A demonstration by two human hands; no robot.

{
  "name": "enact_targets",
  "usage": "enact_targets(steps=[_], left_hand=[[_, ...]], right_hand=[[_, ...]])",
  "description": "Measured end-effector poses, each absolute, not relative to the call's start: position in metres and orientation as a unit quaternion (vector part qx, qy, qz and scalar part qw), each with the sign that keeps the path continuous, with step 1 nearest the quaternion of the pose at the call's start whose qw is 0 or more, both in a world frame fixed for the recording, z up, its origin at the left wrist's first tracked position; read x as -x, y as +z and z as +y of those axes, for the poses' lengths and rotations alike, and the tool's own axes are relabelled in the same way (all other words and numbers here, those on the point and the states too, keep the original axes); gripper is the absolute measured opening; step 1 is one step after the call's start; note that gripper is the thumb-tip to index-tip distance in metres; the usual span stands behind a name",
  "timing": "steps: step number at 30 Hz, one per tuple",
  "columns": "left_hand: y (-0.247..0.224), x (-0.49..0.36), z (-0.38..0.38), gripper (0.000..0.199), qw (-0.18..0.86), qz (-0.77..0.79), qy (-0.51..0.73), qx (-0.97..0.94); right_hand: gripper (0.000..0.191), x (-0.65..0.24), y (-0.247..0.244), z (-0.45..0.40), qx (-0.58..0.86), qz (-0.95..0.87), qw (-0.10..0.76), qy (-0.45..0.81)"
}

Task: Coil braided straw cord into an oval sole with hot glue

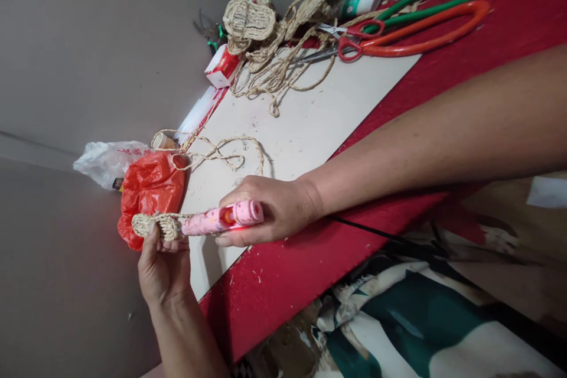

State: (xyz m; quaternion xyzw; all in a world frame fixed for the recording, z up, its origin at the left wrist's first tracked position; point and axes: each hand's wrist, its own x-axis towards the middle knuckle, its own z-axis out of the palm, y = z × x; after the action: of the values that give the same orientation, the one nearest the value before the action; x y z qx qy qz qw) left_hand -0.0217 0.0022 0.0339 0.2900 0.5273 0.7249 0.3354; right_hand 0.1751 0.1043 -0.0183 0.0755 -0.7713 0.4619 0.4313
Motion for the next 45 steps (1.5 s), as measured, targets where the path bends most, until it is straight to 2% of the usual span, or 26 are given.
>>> enact_targets(steps=[14,20,45], left_hand=[[0.036,0.02,0.002,0.035,0.358,0.503,0.753,-0.226],[0.036,0.018,0.003,0.018,0.344,0.515,0.757,-0.208],[0.035,0.003,0.008,0.009,0.333,0.532,0.761,-0.165]], right_hand=[[0.036,-0.174,-0.021,0.105,-0.066,-0.782,0.422,0.453],[0.035,-0.173,-0.021,0.105,-0.073,-0.783,0.43,0.444],[0.035,-0.174,-0.02,0.106,-0.058,-0.802,0.426,0.415]])
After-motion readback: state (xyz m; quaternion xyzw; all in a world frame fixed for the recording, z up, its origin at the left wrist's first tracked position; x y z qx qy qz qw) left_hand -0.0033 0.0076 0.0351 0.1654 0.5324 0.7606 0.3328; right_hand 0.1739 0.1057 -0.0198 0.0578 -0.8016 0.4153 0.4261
